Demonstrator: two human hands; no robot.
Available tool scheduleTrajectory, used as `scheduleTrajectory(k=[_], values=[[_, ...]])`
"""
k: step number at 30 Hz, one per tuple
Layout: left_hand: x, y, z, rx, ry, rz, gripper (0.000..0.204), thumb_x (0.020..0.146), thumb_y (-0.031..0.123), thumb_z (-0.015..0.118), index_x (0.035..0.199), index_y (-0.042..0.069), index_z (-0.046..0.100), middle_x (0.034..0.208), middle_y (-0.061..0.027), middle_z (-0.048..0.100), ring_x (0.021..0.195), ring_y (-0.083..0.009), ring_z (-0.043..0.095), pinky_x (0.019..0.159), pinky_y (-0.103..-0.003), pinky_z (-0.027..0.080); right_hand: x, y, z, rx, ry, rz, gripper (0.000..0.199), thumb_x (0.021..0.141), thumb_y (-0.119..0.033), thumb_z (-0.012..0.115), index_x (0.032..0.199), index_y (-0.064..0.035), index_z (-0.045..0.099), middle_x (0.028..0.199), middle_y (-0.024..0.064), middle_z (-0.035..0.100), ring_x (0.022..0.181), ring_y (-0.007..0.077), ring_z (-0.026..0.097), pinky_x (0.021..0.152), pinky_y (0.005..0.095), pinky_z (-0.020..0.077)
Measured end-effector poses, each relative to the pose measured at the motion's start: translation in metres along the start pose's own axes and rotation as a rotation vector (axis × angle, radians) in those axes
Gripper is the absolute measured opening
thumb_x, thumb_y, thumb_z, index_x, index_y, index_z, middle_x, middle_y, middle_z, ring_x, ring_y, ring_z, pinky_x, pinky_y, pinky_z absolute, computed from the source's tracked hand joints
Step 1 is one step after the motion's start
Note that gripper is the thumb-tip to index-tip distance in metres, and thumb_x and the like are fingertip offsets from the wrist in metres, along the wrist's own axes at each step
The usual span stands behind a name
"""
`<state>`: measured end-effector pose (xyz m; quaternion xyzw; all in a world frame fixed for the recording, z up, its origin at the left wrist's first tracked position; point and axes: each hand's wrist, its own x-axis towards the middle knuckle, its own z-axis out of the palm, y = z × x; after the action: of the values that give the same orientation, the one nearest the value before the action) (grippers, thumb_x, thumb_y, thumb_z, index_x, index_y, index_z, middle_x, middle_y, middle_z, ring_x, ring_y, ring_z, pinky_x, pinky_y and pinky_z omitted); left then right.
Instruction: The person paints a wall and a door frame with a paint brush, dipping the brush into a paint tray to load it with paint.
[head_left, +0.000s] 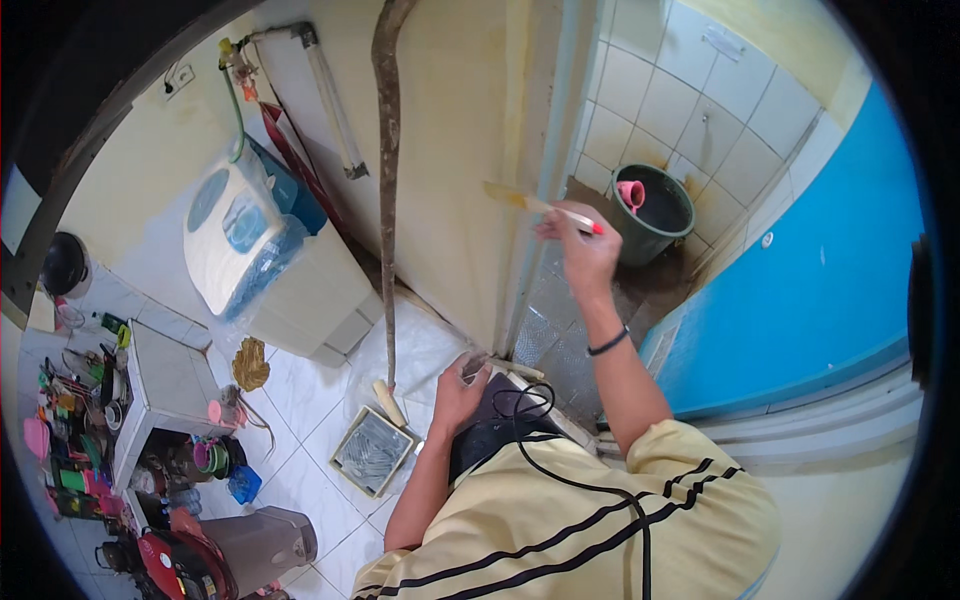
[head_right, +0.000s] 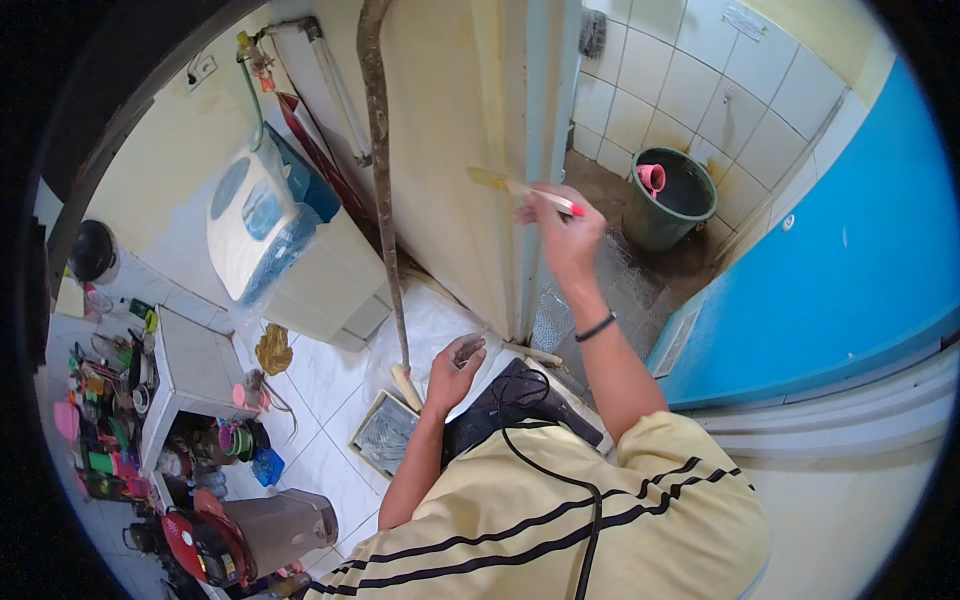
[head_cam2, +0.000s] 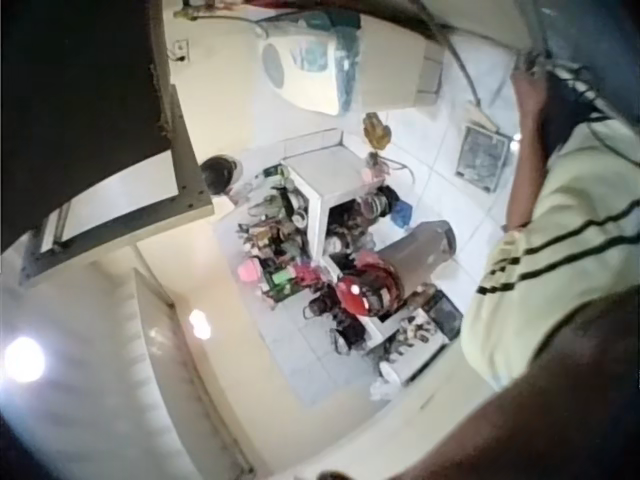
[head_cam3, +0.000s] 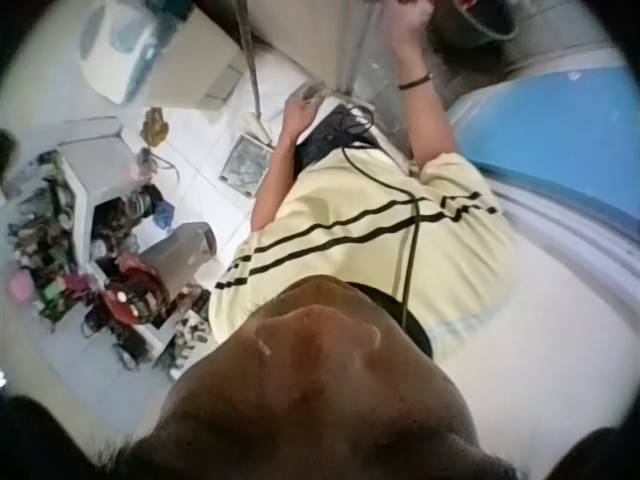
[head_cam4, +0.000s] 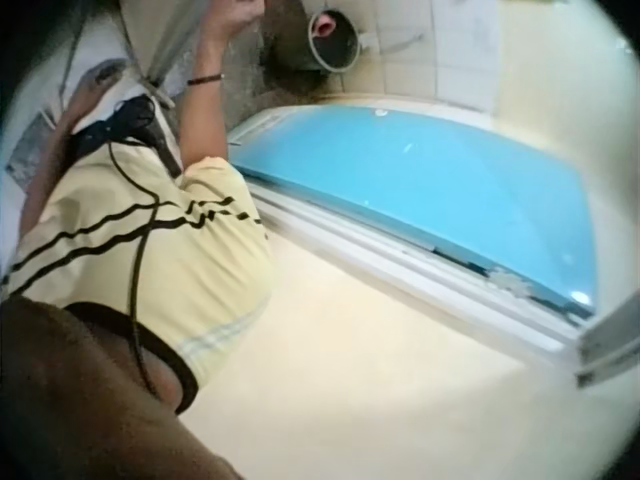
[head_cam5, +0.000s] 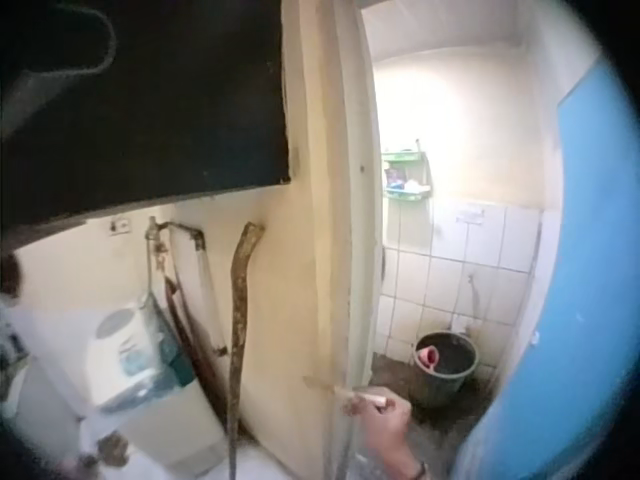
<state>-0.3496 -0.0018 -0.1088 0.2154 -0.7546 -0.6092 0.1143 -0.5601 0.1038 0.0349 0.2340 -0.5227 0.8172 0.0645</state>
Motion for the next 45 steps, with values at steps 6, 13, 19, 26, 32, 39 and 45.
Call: scheduleTrajectory(k=[6,13,19,26,32,39,45], values=[[-0.006,0.002,0.002,0.025,-0.043,0.017,0.036,0.093,0.016,0.063,0.122,-0.003,0.059,0.115,-0.0145,0.068,0.108,-0.0192,0.064,0.096,-0.031,0.048,0.002,0.020,0.009,-0.181,0.091,-0.158,0.012,0.089,0.002,0.063,0.097,0.0096,0.067,0.082,0.0125,0.071,0.072,0.0172,0.070,0.066,0.0287,0.0570],[-0.007,-0.003,-0.007,0.033,0.007,-0.002,0.037,0.093,0.017,0.064,0.123,-0.004,0.059,0.116,-0.0148,0.067,0.109,-0.0211,0.064,0.097,-0.032,0.047,0.000,0.020,0.017,-0.182,-0.075,-0.113,0.014,0.089,0.001,0.063,0.099,0.0097,0.066,0.082,0.0136,0.070,0.073,0.0175,0.069,0.067,0.0300,0.0575],[-0.015,-0.003,-0.010,-0.040,0.019,-0.001,0.038,0.092,0.017,0.064,0.125,-0.004,0.058,0.117,-0.0153,0.067,0.109,-0.0212,0.064,0.097,-0.032,0.048,-0.015,0.030,0.003,-0.069,-0.028,-0.098,0.020,0.092,-0.005,0.065,0.103,0.0113,0.063,0.085,0.0151,0.069,0.076,0.0202,0.070,0.070,0.0321,0.0585],[-0.016,-0.005,-0.014,-0.033,0.006,-0.010,0.039,0.092,0.017,0.065,0.125,-0.003,0.058,0.118,-0.0152,0.067,0.109,-0.0215,0.064,0.096,-0.032,0.048,-0.006,0.030,0.007,-0.162,0.128,-0.122,0.017,0.092,-0.004,0.065,0.101,0.0107,0.063,0.084,0.0135,0.069,0.074,0.0194,0.069,0.070,0.0316,0.0586],[-0.014,-0.003,-0.015,0.022,-0.005,-0.016,0.038,0.093,0.019,0.064,0.124,-0.004,0.058,0.117,-0.0151,0.067,0.111,-0.0215,0.063,0.097,-0.032,0.048,-0.015,0.042,0.007,-0.201,-0.105,-0.089,0.016,0.092,-0.004,0.065,0.101,0.0093,0.063,0.086,0.0145,0.069,0.074,0.0198,0.069,0.068,0.0305,0.0579],[-0.016,-0.006,-0.017,-0.010,-0.031,-0.033,0.040,0.093,0.018,0.064,0.126,-0.003,0.057,0.120,-0.0158,0.065,0.112,-0.0233,0.063,0.097,-0.034,0.048,-0.010,0.034,-0.015,-0.058,-0.041,-0.053,0.020,0.092,-0.007,0.066,0.101,0.0099,0.063,0.087,0.0141,0.068,0.077,0.0205,0.069,0.070,0.0339,0.0588],[-0.017,-0.005,-0.012,-0.003,-0.028,-0.032,0.041,0.093,0.019,0.064,0.126,-0.002,0.057,0.119,-0.0157,0.066,0.112,-0.0233,0.063,0.097,-0.034,0.047,0.013,0.041,-0.002,-0.153,-0.085,-0.106,0.014,0.090,0.001,0.063,0.101,0.0098,0.064,0.084,0.0145,0.069,0.075,0.0201,0.070,0.069,0.0315,0.0589]])
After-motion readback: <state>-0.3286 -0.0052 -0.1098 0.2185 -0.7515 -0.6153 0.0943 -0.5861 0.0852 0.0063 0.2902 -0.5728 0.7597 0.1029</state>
